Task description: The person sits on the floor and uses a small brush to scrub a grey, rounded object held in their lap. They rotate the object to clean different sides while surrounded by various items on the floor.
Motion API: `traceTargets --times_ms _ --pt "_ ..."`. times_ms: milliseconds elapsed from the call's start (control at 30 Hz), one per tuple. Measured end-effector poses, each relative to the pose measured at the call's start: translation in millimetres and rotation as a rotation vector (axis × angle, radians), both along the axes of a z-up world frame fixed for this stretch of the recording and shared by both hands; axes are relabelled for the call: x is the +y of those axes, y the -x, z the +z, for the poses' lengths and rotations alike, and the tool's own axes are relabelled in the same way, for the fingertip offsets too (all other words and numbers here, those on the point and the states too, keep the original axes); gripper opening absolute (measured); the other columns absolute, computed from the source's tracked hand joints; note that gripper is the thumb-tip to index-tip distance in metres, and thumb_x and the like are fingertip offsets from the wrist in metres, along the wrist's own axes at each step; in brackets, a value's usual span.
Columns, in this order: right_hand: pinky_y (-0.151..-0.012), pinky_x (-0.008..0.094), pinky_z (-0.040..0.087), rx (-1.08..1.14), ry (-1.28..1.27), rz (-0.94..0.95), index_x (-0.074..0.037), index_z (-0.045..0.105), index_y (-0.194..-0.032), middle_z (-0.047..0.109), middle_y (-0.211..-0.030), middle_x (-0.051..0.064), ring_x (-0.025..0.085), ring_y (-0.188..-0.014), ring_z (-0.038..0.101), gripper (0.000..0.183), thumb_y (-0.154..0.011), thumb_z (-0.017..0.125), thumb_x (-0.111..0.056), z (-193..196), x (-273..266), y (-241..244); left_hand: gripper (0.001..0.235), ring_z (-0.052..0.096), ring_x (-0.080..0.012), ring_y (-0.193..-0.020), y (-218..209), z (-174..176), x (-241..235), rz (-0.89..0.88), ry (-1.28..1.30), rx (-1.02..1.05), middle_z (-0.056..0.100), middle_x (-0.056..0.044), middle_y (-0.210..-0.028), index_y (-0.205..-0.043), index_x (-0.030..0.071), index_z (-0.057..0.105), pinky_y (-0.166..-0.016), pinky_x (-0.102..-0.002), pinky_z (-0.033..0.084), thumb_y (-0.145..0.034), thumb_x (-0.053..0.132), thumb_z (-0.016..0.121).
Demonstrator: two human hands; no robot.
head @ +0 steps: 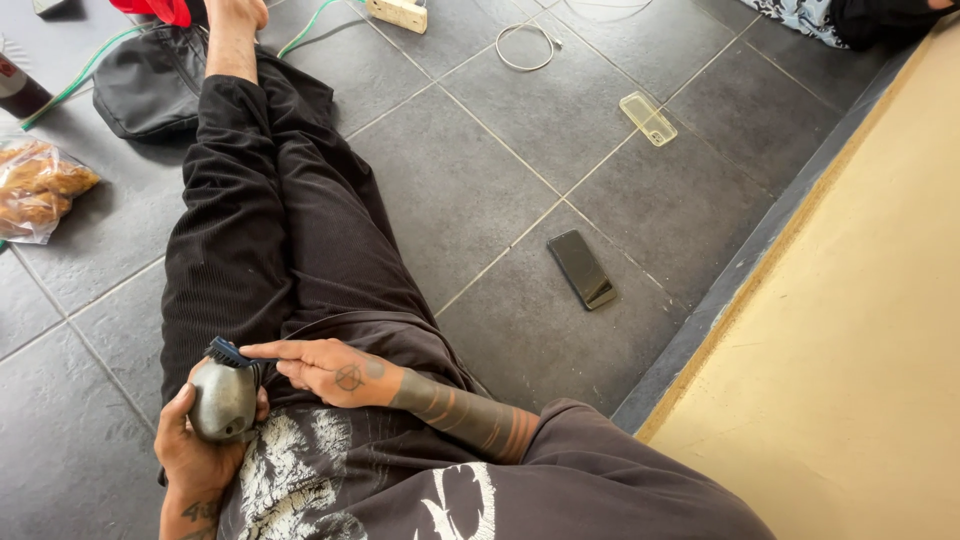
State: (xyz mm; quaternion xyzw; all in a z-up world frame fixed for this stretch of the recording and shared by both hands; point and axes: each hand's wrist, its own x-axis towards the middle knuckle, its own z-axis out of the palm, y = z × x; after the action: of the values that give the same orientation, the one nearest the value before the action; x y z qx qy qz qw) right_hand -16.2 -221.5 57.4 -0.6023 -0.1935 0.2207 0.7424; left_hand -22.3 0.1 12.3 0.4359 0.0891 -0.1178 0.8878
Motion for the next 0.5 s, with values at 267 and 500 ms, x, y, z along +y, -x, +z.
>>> traceTargets --times_ms 267,500 --pt "-0.068 0.021 0.036 -0.044 0.172 -0.045 -0.02 0.047 -0.155 0.033 -0.065 -0.01 0.005 -0.062 0.033 0.049 -0.108 0.037 -0.012 27.5 -5.9 6.1 0.053 0.065 -0.0355 -0.082 -3.7 -7.6 3.4 -0.018 -0.003 0.014 0.063 -0.019 -0.109 -0.138 0.013 0.054 -0.069 -0.044 0.058 -0.094 0.042 0.059" --pt "-0.057 0.026 0.039 -0.1 0.374 -0.064 -0.021 0.047 -0.154 0.041 -0.056 -0.006 0.007 -0.052 0.04 0.048 -0.107 0.038 -0.027 48.3 -9.7 7.5 0.054 0.064 -0.0388 -0.08 -6.4 -12.7 3.5 -0.04 -0.065 0.056 0.061 -0.023 -0.111 -0.14 0.016 0.048 -0.071 -0.045 0.057 -0.094 0.042 0.058"
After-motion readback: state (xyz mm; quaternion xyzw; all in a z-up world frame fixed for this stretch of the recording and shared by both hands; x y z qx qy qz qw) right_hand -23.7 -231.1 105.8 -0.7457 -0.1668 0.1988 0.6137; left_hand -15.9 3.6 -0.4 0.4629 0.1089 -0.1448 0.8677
